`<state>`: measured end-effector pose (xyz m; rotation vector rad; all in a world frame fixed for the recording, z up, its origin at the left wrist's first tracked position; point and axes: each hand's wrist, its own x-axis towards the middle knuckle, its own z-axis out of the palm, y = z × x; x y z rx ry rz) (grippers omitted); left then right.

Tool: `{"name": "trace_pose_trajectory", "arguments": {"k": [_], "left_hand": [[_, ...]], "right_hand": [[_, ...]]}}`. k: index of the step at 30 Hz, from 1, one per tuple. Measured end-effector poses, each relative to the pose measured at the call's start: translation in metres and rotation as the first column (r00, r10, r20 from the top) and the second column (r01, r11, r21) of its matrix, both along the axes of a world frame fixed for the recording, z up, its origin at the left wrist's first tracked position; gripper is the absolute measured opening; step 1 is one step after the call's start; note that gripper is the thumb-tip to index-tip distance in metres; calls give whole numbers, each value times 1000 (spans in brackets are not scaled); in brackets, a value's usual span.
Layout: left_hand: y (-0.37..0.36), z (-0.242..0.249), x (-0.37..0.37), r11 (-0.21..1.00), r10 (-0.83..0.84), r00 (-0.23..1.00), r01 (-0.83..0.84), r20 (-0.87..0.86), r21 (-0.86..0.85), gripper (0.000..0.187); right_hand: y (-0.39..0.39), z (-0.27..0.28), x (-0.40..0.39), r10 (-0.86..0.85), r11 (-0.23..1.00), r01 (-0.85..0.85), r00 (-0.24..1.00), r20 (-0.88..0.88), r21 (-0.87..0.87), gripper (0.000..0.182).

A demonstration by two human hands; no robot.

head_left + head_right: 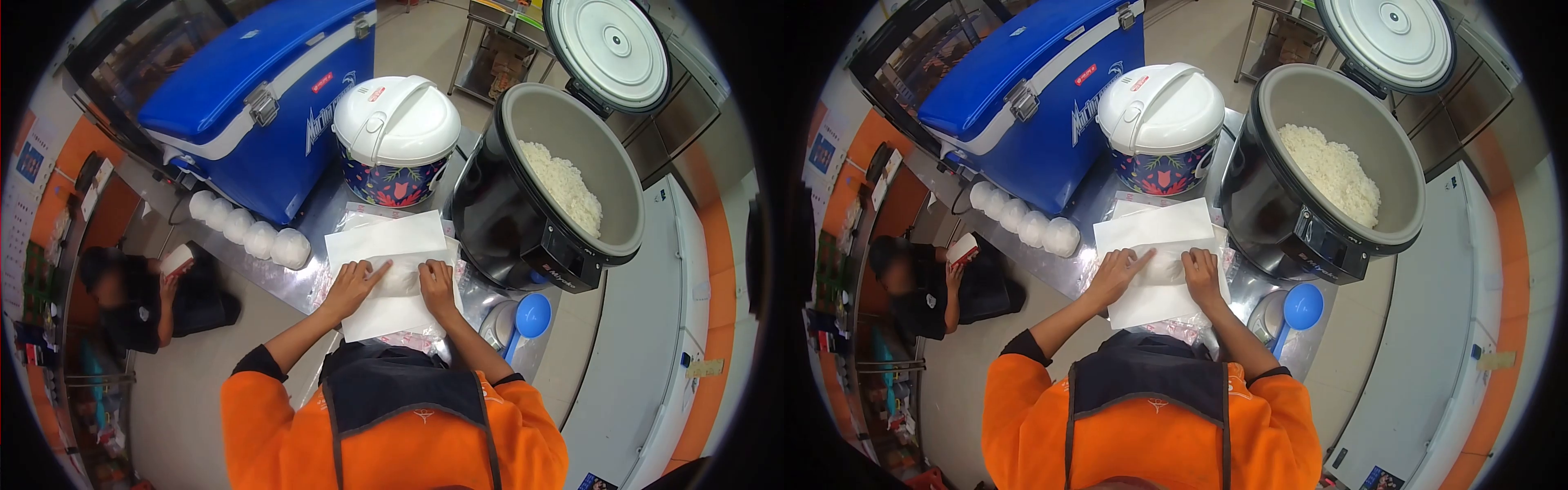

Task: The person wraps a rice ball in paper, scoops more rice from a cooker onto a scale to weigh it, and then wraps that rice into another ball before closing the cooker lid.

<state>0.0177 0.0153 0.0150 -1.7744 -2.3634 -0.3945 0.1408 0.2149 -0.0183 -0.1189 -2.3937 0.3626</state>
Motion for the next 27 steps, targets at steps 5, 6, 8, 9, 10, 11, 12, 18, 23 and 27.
{"name": "trace_pose_trajectory", "arguments": {"k": [5, 6, 8, 9, 10, 11, 12, 18, 23, 27], "left_hand": [[-6, -28, 5, 988, 141, 990, -140, -11, 72, 25], [-7, -24, 7, 987, 143, 990, -142, -8, 69, 25], [-10, -15, 10, 974, 163, 987, -160, -7, 159, 14], [-12, -10, 10, 974, 164, 986, -161, -6, 158, 14], [-15, -6, 8, 957, 132, 991, -129, 8, 261, 16], [-19, -5, 5, 927, 98, 995, -98, 18, 361, 17], [-25, -13, 2, 928, 99, 995, -99, 20, 359, 17], [-49, -24, -14, 966, 12, 983, -59, 186, 252, 23], [-74, -34, -24, 969, 101, 986, -128, 131, 210, 24], [-94, -28, -32, 906, 288, 947, -317, 140, 279, 21]], "right_hand": [[0, -8, 6, 42, 999, -42, 999, 35, -1, 22], [-1, -8, 7, 48, 999, -48, 998, 32, -1, 22], [-1, -9, 8, 52, 999, -52, 998, 27, -6, 22], [-1, -8, 7, 55, 998, -55, 998, 20, -8, 23], [-1, -8, 7, 55, 998, -55, 998, 21, -9, 23], [-1, -7, 7, 57, 998, -57, 998, 18, -2, 22], [-1, -6, 7, 61, 998, -61, 998, 17, 5, 22], [-2, -8, 8, 80, 997, -80, 996, 43, 20, 22], [-2, -10, 8, 86, 996, -86, 996, 39, 4, 22], [-1, -12, 9, 86, 996, -86, 995, 41, -9, 22]]}}
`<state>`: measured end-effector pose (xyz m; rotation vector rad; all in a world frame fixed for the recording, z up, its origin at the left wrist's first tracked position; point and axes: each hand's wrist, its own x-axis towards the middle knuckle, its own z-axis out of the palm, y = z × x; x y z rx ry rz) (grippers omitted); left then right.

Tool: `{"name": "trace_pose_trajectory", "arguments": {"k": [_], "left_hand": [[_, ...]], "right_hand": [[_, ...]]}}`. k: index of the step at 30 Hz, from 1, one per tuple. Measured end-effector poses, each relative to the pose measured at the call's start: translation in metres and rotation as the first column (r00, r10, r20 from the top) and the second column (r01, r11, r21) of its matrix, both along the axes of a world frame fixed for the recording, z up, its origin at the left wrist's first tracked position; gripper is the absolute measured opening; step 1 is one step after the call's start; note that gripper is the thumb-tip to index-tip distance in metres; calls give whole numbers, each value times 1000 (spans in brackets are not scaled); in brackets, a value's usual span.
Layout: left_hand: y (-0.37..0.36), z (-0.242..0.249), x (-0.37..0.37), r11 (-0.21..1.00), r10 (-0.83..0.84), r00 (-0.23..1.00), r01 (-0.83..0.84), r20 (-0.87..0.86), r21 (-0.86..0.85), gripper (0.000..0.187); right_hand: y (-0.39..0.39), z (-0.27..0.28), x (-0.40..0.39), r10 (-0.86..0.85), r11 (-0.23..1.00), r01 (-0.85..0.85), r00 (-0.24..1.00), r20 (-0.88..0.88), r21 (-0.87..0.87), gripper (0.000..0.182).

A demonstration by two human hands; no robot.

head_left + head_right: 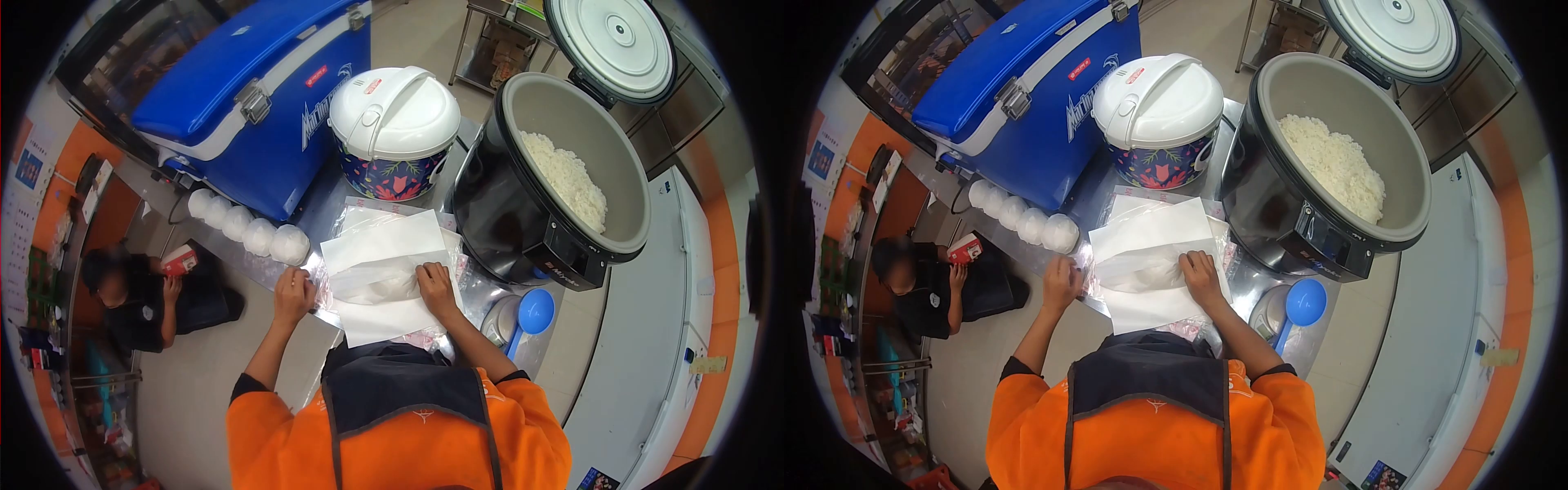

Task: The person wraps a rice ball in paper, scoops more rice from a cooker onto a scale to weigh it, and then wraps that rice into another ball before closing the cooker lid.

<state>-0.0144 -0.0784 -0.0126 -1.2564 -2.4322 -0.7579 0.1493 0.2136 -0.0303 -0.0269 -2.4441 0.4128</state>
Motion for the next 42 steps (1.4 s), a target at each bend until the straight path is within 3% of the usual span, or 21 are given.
{"name": "trace_pose_trajectory", "arguments": {"k": [1, 3, 5, 8, 11, 19, 21, 25, 27, 34, 36, 39, 42], "left_hand": [[-1, 15, 1, 994, 73, 995, -67, -68, 84, 21], [19, 42, 17, 988, 37, 998, -28, -58, 151, 28], [49, 63, 34, 975, -191, 980, 195, -45, 102, 35], [78, 53, 45, 977, -211, 977, 212, -26, 36, 32], [69, 4, 43, 976, -215, 975, 216, 57, -11, 24], [75, -2, 56, 979, -205, 971, 204, 120, 18, 13], [78, 0, 55, 974, -224, 945, 221, 238, 42, 13], [77, 20, 55, 941, -304, 902, 334, 308, -49, 18], [75, 35, 61, 925, -291, 892, 354, 347, -134, 24], [72, 4, 62, 893, -291, 917, 362, 272, -267, 29], [69, 1, 66, 898, -282, 941, 327, 186, -294, 28], [65, -3, 70, 916, -269, 959, 283, 86, -285, 27], [67, -3, 60, 933, -269, 952, 296, 149, -203, 21]], "right_hand": [[0, 0, -1, -1, 1000, 1, 1000, -1, -3, 22], [-1, 1, 0, -3, 1000, 3, 1000, -14, -1, 22], [-1, 0, 0, 4, 1000, -4, 1000, -5, -3, 22], [-1, 1, 0, -3, 1000, 3, 1000, 9, -2, 22], [3, 5, 3, -3, 1000, 3, 1000, -8, -3, 24], [7, 6, 26, 112, 993, -111, 992, 56, -25, 25], [2, 3, 31, 193, 963, -165, 973, 123, -212, 24], [6, 14, 34, 239, 919, -156, 951, 197, -362, 22], [6, 33, 39, 247, 944, -137, 897, 367, -300, 29], [-1, 15, 54, 162, 985, -120, 892, 422, -123, 40], [-1, 11, 56, 168, 985, -174, 933, 318, -10, 39], [-2, 16, 56, 146, 989, -139, 949, 281, -48, 34], [6, 20, 49, 146, 989, -128, 918, 370, -73, 26]]}}
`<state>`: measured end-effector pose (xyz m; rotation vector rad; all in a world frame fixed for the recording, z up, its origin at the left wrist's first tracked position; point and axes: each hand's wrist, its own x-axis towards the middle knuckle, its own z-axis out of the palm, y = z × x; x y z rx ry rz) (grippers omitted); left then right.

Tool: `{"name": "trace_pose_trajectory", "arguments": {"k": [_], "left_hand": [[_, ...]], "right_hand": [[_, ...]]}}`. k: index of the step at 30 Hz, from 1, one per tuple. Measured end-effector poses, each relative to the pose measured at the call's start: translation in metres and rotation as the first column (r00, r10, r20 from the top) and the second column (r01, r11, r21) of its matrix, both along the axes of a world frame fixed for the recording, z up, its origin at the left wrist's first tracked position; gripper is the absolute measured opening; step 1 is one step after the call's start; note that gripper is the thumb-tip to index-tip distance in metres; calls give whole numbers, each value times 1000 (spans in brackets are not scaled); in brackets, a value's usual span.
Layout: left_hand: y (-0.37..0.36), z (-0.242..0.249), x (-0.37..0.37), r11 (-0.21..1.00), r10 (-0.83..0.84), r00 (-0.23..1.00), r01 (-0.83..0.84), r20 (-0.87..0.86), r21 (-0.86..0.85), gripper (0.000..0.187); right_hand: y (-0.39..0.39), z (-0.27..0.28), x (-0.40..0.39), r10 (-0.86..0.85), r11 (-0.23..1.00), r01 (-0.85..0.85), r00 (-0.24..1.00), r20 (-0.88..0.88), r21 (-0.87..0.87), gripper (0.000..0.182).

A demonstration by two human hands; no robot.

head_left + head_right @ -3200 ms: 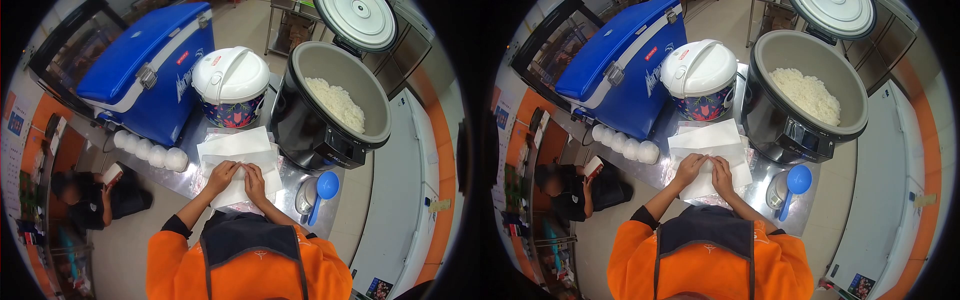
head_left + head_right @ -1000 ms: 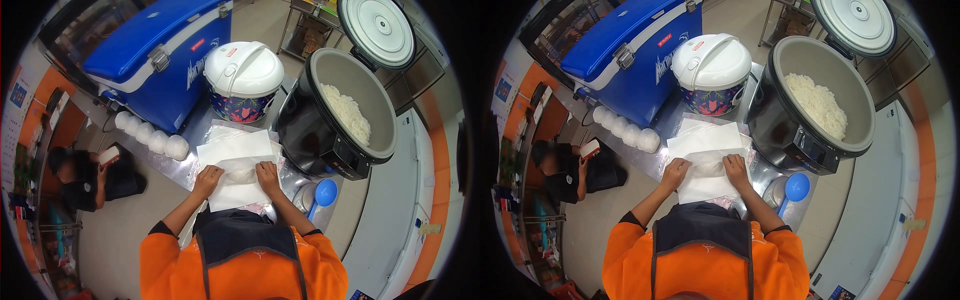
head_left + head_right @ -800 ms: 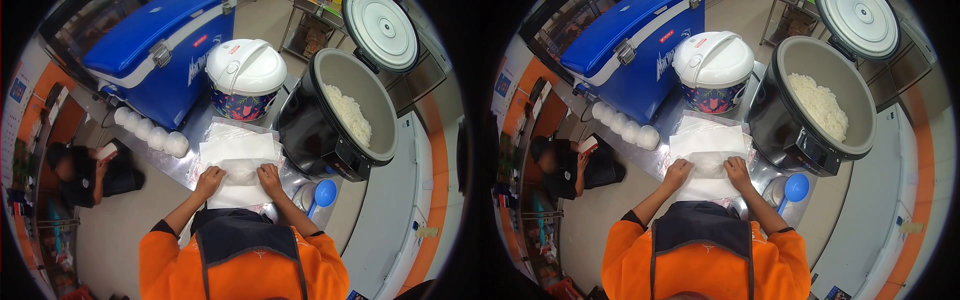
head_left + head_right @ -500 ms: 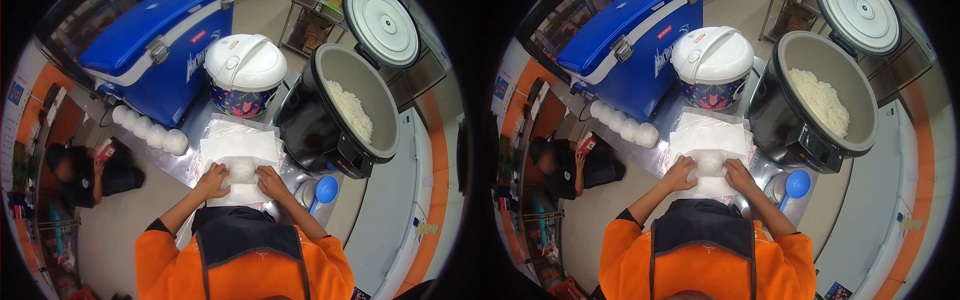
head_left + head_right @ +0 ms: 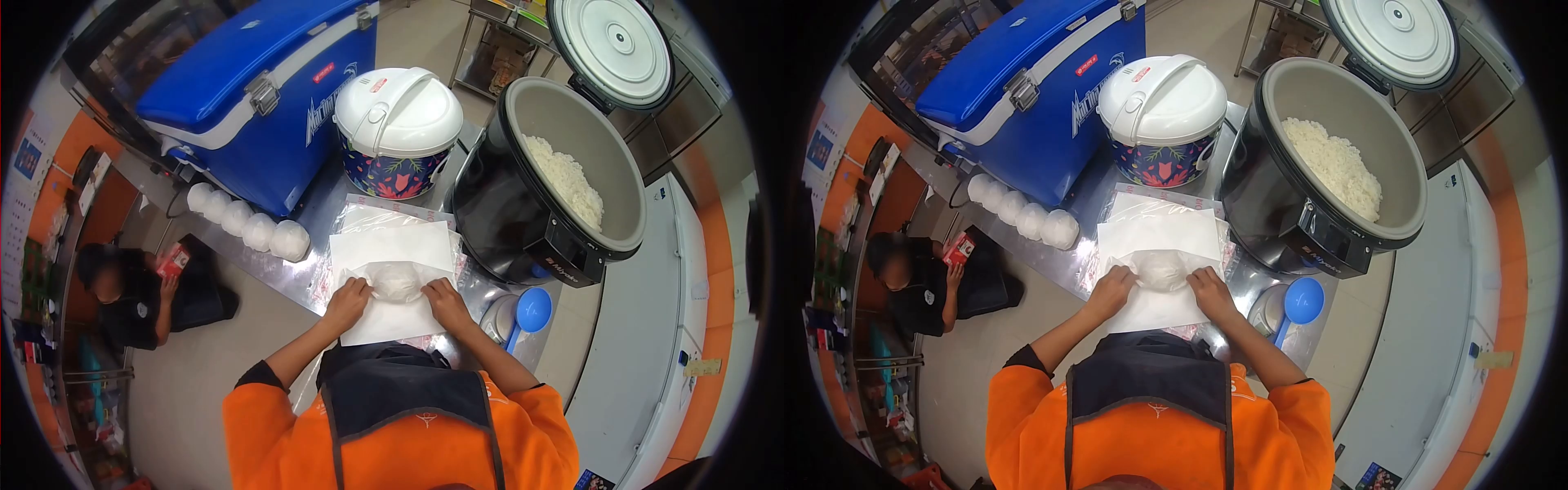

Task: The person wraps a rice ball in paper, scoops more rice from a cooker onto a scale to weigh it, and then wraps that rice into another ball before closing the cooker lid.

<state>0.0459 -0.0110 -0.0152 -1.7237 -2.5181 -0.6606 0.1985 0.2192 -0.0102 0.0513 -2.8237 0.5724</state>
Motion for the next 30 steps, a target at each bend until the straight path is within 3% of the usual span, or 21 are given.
{"name": "trace_pose_trajectory", "arguments": {"k": [1, 3, 4, 5, 7, 9, 11, 12, 14, 16, 17, 18, 19, 20, 21, 23, 24, 27, 28, 30], "left_hand": [[3, 2, -5, 1000, -2, 1000, 2, -1, 1, 21], [12, 8, -22, 997, 70, 947, -59, 314, -44, 15], [15, 12, -32, 989, 147, 838, -138, 525, -58, 22], [20, 15, -39, 988, 149, 839, -140, 523, -57, 22], [28, 16, -49, 945, 318, 749, -204, 581, -255, 31], [36, 12, -52, 937, 349, 773, -274, 529, -218, 35], [43, 4, -54, 943, 273, 930, -310, 246, 122, 36], [44, 6, -56, 944, 273, 930, -308, 245, 120, 36], [45, 10, -63, 975, 220, 845, -179, 487, -130, 41], [45, 14, -64, 962, 253, 817, -157, 519, -223, 41], [46, 14, -62, 942, 288, 785, -129, 549, -309, 42], [47, 18, -57, 942, 289, 781, -129, 554, -309, 42], [45, 24, -50, 937, 272, 853, -129, 446, -325, 36], [42, 25, -42, 930, 249, 909, -128, 334, -343, 31], [38, 19, -34, 929, 250, 906, -126, 342, -347, 31], [27, 7, -15, 975, 73, 996, -63, 42, -214, 17], [23, 5, -3, 970, 56, 997, -65, -44, -235, 17], [17, 2, 5, 980, 55, 997, -63, -44, -190, 25], [17, 2, 2, 984, 77, 996, -69, 46, -164, 23], [27, 6, -22, 966, 31, 992, 1, 120, -260, 19]], "right_hand": [[2, 3, -5, -2, 1000, 2, 1000, -1, 1, 26], [8, 9, -22, -115, 925, 211, 947, 299, -314, 23], [10, 10, -29, -114, 925, 210, 949, 295, -316, 23], [12, 12, -36, -157, 908, 259, 939, 306, -329, 30], [16, 16, -48, -200, 889, 307, 928, 315, -341, 38], [23, 21, -58, -243, 943, 307, 899, 364, -129, 53], [32, 17, -69, -242, 946, 306, 890, 386, -112, 56], [35, 18, -75, -187, 961, 259, 870, 456, -100, 51], [35, 18, -78, -131, 973, 210, 843, 521, -94, 47], [31, 14, -72, -57, 945, 226, 828, 558, -238, 35], [28, 11, -64, -56, 945, 225, 825, 562, -236, 35], [21, 9, -55, -76, 965, 171, 907, 414, -198, 30], [13, 14, -47, -83, 980, 125, 963, 255, -152, 25], [4, 19, -38, -106, 985, 135, 965, 238, -110, 15], [-5, 14, -31, -104, 984, 135, 963, 247, -112, 15], [-26, 1, -12, -153, 988, 154, 984, 92, 6, 14], [-29, -4, -8, -146, 989, 145, 987, 64, 32, 20], [-38, -12, -1, -232, 973, 233, 972, -21, 8, 23], [-36, -10, -2, -236, 972, 237, 971, -23, 7, 23], [-20, -3, -12, -203, 939, 252, 955, 215, -234, 27]]}}
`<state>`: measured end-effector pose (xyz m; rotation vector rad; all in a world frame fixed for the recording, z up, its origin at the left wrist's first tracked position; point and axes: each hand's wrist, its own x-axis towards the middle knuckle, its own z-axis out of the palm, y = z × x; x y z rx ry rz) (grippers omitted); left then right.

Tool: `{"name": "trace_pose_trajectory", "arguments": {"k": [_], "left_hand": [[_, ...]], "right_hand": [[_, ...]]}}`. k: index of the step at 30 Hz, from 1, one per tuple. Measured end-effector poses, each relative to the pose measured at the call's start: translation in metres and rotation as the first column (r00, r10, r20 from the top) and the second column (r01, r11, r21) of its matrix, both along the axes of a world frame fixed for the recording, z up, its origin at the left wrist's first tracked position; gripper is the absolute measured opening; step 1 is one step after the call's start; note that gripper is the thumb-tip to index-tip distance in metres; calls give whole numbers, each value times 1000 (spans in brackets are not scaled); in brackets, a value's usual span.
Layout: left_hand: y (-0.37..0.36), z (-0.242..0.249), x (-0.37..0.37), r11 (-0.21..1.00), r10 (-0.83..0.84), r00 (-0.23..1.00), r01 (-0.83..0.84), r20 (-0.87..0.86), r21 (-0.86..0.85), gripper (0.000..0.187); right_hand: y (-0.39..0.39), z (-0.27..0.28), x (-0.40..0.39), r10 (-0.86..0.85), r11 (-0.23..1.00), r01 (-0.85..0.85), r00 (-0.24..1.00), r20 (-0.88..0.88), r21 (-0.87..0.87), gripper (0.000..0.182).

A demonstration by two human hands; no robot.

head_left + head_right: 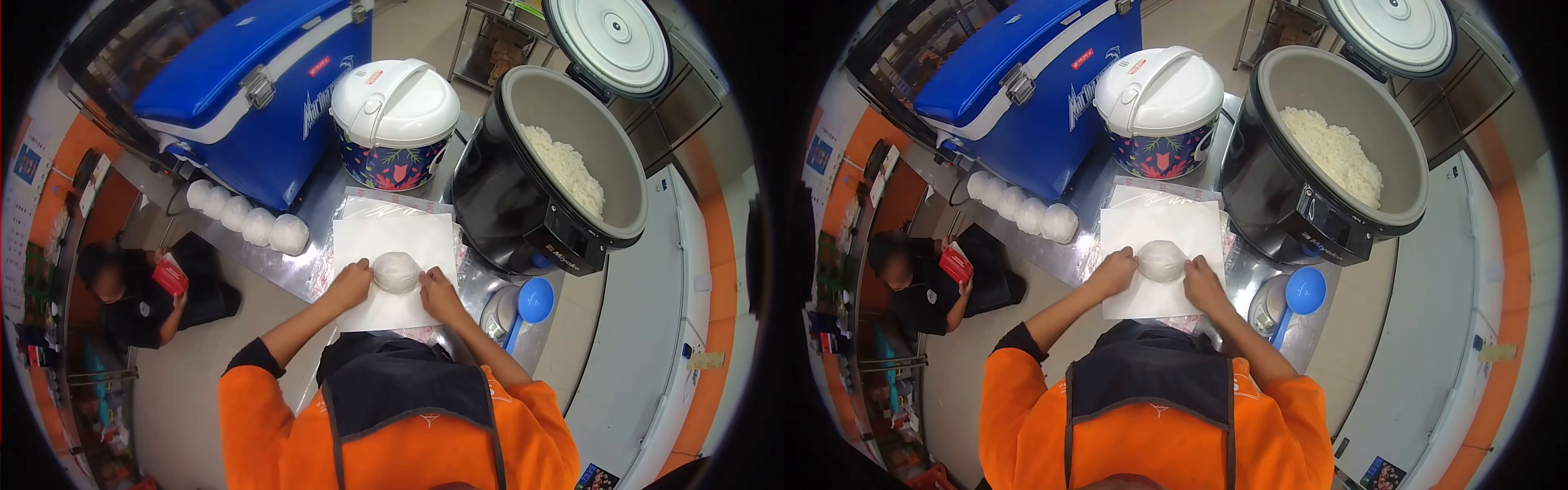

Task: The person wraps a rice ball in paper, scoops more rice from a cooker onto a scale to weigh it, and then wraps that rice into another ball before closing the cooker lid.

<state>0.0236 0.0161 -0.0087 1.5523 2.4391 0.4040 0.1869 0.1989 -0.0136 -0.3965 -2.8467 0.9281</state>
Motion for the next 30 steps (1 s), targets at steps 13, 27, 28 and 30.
{"name": "trace_pose_trajectory", "arguments": {"k": [13, 27, 28, 30], "left_hand": [[33, 12, -18, 954, 262, 958, -239, 117, -179, 40], [-14, -19, -13, 908, -99, 634, -258, 767, 330, 24], [-20, -21, -12, 896, -196, 526, -247, 827, 369, 27], [-33, -8, -5, 884, -255, 350, -293, 902, 363, 28]], "right_hand": [[-11, 8, -46, -416, 905, 335, 826, 381, 263, 29], [9, -23, -19, -95, 821, -57, 967, -235, -568, 16], [11, -12, -22, -55, 576, -95, 986, -155, -812, 16], [15, 18, -24, 24, 453, -124, 992, -127, -883, 15]]}}
